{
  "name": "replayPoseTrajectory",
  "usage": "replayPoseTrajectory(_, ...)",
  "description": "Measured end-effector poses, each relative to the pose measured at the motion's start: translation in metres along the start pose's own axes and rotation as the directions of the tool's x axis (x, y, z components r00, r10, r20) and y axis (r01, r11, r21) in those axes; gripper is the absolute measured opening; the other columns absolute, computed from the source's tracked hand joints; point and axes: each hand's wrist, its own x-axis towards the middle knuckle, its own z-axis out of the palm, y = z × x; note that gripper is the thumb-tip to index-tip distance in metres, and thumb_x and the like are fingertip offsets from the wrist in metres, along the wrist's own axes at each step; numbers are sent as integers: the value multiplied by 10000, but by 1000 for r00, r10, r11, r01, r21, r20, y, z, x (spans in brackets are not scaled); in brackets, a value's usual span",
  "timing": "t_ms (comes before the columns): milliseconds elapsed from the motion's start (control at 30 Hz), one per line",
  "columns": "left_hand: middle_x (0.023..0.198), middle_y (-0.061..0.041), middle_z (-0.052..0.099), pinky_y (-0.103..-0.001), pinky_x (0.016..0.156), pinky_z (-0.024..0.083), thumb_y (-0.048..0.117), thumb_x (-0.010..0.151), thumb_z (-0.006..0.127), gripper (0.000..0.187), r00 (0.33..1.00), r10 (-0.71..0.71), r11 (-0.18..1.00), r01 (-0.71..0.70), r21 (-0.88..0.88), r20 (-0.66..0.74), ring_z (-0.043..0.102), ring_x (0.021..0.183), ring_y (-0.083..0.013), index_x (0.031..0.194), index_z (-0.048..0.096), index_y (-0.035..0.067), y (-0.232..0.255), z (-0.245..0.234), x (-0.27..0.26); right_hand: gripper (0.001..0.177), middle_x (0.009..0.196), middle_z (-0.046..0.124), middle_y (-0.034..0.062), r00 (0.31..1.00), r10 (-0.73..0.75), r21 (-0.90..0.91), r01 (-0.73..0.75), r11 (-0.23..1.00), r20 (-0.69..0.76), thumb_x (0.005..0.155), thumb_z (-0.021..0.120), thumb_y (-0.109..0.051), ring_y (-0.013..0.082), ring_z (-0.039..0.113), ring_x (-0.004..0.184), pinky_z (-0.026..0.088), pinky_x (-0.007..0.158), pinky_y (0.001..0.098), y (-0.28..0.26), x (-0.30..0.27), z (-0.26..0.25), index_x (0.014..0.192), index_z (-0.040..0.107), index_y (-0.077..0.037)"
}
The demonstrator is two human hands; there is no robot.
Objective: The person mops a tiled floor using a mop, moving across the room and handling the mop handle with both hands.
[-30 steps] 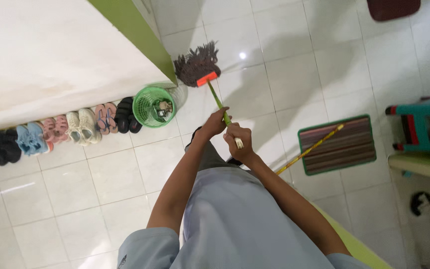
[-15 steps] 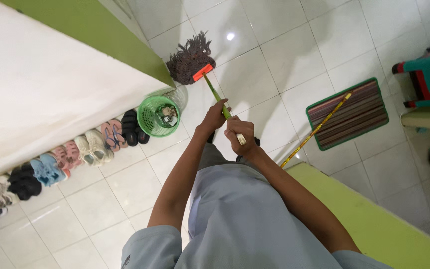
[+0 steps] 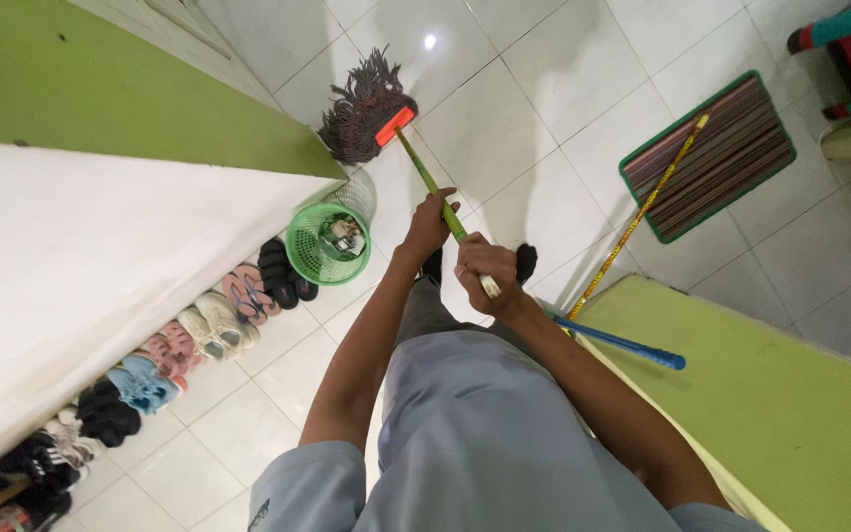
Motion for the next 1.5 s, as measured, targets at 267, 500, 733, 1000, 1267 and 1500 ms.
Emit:
replayPoseTrajectory(267,1114,-255,621,-495,791,548,206,1019,608,346,995,80,990,-86,115,59,670,918,-426,1349,566,110,-44,-13,39,182,668,556,133,993,115,-161,-113,981,3,790,596,130,285,582,629,519,771,388,23,-12,27,665,509,30)
replayPoseTrajectory(500,1091,-248,622,-514,742,542,220,1002,624,330,986,133,964,-153,219,103,676,870,-433,1315,577,127,-49,-21,72,89,735,626,141,966,247,-181,-257,949,-77,837,622,102,297,660,743,537,930,401,36,0,28,772,599,45)
replayPoseTrajectory(733,1037,-250,628,-516,736,535,185,1001,635,326,973,183,956,-208,205,138,663,843,-438,1315,583,113,-43,-32,59,113,697,615,141,948,276,-128,-297,946,-158,818,599,112,279,642,707,532,878,378,22,3,40,725,592,49)
replayPoseTrajectory(1000,983,-252,637,-510,735,530,173,958,668,354,964,163,973,-192,125,211,662,822,-438,1298,602,102,-13,-34,21,199,599,529,117,909,385,-151,-408,900,-162,815,595,123,241,561,589,538,844,361,-16,-6,40,654,524,30)
replayPoseTrajectory(1267,946,-235,660,-479,754,546,222,1006,624,336,968,40,993,-66,98,248,677,799,-401,1321,594,109,23,-9,-11,183,568,517,117,883,408,-139,-445,885,-232,826,610,95,229,560,568,535,868,373,-53,-12,19,664,550,37)
replayPoseTrajectory(1500,950,-214,652,-491,761,539,223,1016,616,299,940,78,985,-124,121,333,666,834,-400,1293,607,111,18,35,-29,175,594,521,129,859,426,-142,-477,867,-283,828,615,92,257,572,591,535,878,378,-79,-51,7,676,541,46)
